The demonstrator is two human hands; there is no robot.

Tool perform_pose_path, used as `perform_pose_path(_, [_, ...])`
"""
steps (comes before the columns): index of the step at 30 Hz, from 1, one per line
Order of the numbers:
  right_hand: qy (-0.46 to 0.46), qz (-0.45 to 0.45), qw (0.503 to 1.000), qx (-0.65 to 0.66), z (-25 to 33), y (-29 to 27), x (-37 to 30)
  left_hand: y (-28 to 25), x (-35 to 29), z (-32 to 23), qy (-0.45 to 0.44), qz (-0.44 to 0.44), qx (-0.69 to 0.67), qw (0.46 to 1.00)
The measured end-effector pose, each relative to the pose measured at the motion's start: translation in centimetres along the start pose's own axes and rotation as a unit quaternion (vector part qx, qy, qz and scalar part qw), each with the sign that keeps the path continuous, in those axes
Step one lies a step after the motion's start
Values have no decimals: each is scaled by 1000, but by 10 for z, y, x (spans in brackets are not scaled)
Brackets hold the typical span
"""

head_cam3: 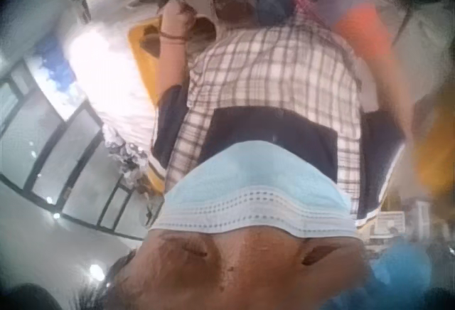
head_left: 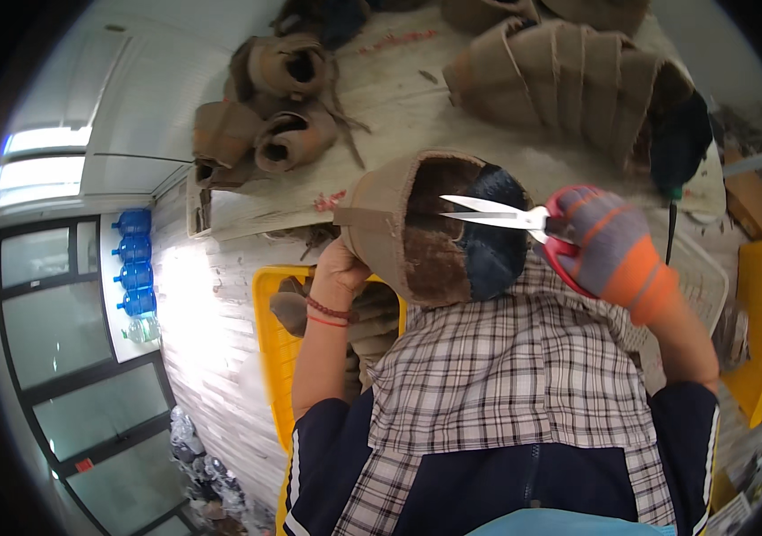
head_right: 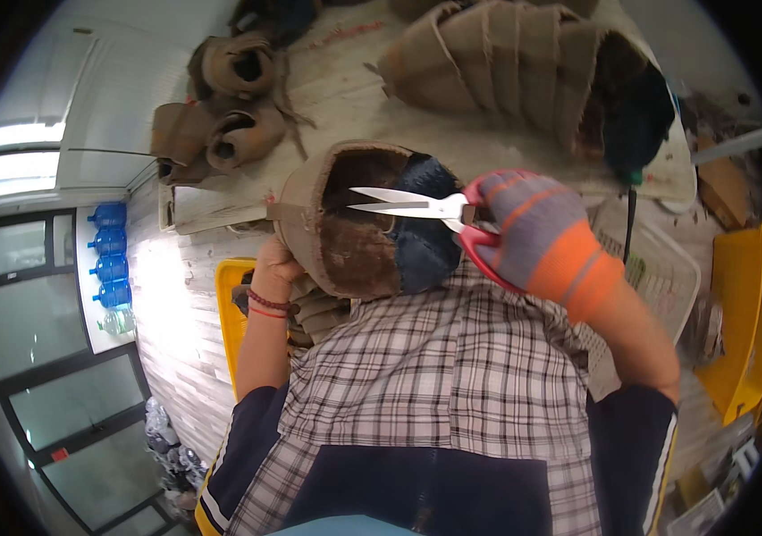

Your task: The person trims the inner lining of multiple beige slippers using red-handled scissors. They pick up each slipper, cut away excess material from the interior, and place the trimmed slippers into a yellow bin.

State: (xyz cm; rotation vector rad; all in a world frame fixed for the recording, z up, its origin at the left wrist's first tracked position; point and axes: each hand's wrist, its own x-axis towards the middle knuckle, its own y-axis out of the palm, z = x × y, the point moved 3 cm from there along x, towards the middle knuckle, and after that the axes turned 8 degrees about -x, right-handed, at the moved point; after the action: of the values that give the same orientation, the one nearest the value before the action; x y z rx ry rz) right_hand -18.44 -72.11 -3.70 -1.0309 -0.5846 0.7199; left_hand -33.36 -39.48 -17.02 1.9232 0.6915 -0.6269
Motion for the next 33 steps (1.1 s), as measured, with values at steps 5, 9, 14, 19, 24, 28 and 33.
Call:
perform_pose_path(5, [-8, 115, 985, -129, -12, 57, 11, -67, 46, 49, -119, 49, 3, 992])
perform_pose_path(9, [1, 217, 967, -132, -2, 73, 26, -29, 30, 60, -152, 62, -8, 986])
perform_pose_path(14, [-69, 166, 968, -176, 13, 94, 45, -74, 43, 56, -59, -11, 6, 998])
perform_pose_path(19, [-120, 236, 945, -192, 36, 88, 56, -78, 36, 59, -51, 20, -11, 998])
perform_pose_path(24, [-165, 288, 928, -170, 42, 89, 61, -71, 33, 60, -29, 12, 16, 999])
perform_pose_path(28, [-193, 290, 922, -171, 46, 88, 64, -73, 33, 58, -28, 30, 3, 999])
perform_pose_path(33, [-172, 362, 902, -162, 49, 111, 71, -68, 31, 60, -5, -6, 20, 1000])
